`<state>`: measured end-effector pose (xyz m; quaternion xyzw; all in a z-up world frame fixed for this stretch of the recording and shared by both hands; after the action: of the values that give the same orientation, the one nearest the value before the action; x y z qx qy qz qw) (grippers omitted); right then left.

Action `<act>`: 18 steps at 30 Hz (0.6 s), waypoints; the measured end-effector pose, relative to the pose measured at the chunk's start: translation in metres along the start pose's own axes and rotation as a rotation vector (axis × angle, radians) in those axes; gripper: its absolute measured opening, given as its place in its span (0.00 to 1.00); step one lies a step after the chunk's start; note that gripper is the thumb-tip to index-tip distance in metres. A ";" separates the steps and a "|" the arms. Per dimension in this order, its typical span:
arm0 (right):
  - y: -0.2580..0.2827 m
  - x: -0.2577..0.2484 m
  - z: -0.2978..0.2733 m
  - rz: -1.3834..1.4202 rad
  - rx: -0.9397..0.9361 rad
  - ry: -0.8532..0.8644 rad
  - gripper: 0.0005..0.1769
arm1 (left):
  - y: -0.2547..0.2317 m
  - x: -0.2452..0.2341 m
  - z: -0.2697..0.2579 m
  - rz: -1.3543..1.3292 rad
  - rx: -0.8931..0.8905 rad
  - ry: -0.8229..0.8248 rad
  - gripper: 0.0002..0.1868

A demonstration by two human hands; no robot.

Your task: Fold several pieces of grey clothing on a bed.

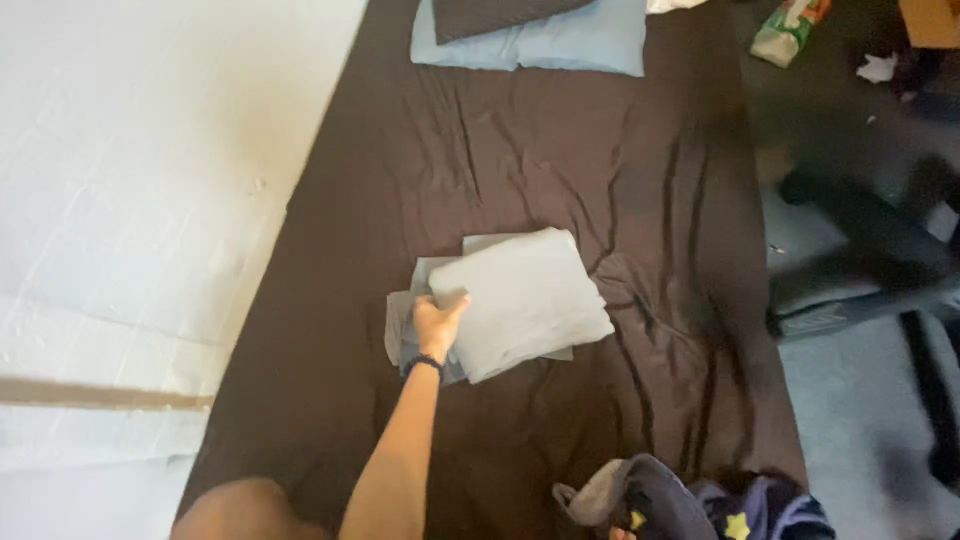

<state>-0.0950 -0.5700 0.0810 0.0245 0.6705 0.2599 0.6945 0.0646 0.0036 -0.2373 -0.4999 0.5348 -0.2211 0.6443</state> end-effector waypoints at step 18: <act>0.090 0.147 0.282 0.339 0.319 0.610 0.31 | -0.201 -0.039 0.013 -0.500 0.047 0.468 0.30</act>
<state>0.1370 -0.3457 0.0090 0.1642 0.8648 0.2589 0.3977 0.1136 -0.0400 -0.0426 -0.5363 0.5239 -0.4930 0.4415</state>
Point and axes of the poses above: each hand's wrist, its own z-axis towards the middle knuckle, its own x-axis out of the palm, y = z × x, the point moved 7 cm from there along z, towards the middle knuckle, and after that the axes turned 9 degrees about y, right-handed, at the moved point
